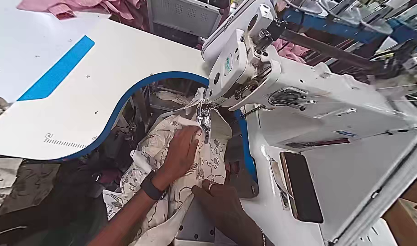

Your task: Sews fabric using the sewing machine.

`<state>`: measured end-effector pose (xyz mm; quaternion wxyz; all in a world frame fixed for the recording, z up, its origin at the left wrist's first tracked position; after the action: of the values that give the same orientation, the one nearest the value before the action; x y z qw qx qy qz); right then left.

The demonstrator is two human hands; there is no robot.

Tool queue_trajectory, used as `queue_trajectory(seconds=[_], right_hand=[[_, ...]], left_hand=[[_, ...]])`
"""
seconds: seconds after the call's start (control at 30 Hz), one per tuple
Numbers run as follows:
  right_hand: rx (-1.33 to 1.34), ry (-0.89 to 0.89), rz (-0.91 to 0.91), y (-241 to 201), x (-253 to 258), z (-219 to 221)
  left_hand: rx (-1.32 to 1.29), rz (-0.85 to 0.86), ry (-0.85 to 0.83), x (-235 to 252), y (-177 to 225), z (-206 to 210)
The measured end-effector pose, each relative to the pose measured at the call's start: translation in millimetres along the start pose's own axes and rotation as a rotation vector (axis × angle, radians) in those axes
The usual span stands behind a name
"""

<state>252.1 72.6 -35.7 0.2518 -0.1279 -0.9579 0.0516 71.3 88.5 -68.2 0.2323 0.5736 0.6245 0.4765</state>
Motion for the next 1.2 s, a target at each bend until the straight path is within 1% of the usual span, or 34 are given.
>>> queue_trajectory(seconds=[0.07,0.1,0.13,0.17,0.2,0.27,0.3,0.33,0.4,0.47,0.5,0.57,0.63,0.7,0.77,0.87,0.97,1.03,1.1,1.2], right_hand=[[0.106,-0.064,-0.023,-9,13,-18],[0.106,-0.141,0.012,-9,18,-33],[0.070,-0.205,0.103,-1,23,-50],[0.005,-0.248,0.241,18,27,-65],[-0.106,-0.244,0.378,48,29,-75],[-0.295,-0.201,0.615,109,31,-85],[-0.324,-0.137,0.685,123,33,-82],[-0.313,-0.065,0.675,125,41,-77],[-0.207,0.059,0.526,102,54,-48],[-0.063,0.182,0.388,86,55,-17],[-0.002,0.197,0.346,87,53,-11],[0.126,0.154,0.326,96,47,-11],[0.181,0.108,0.327,102,42,-11],[0.176,0.056,0.323,101,42,-7],[0.126,0.025,0.299,98,42,-1],[0.084,-0.035,0.277,98,41,0],[0.082,-0.042,0.270,97,42,-2],[0.112,-0.054,0.284,96,42,-3],[0.132,-0.057,0.284,97,43,-5],[0.110,-0.072,0.291,95,43,-4]], left_hand=[[0.000,-0.057,0.016,22,-2,0],[0.038,-0.094,0.029,23,4,3],[0.092,-0.135,0.024,19,14,5],[0.147,-0.181,-0.008,10,23,6],[0.197,-0.205,-0.042,2,27,7],[0.263,-0.212,-0.075,-4,26,10],[0.276,-0.229,-0.108,0,25,10],[0.269,-0.247,-0.127,11,25,10],[0.243,-0.230,-0.100,26,23,9],[0.266,-0.095,-0.055,23,18,7],[0.287,-0.022,-0.045,18,16,5],[0.344,0.059,-0.066,5,12,2],[0.334,0.071,-0.095,-4,14,5],[0.308,0.035,-0.118,-5,18,6],[0.285,-0.007,-0.079,1,18,4],[0.232,-0.086,-0.116,12,14,2],[0.202,-0.092,-0.089,21,14,3],[0.242,-0.013,-0.055,18,13,2],[0.344,0.085,-0.047,12,10,0],[0.494,0.149,-0.058,8,12,1]])
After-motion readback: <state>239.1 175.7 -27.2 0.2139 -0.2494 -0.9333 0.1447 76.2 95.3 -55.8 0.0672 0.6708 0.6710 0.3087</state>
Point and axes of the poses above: each hand's wrist, its own x-axis towards the middle knuckle, its own z-axis out of the palm, y = z × x, the point moved 1 cm from there along x, towards the middle knuckle, and after that the axes turned 3 degrees about -y, right-handed, at the moved point
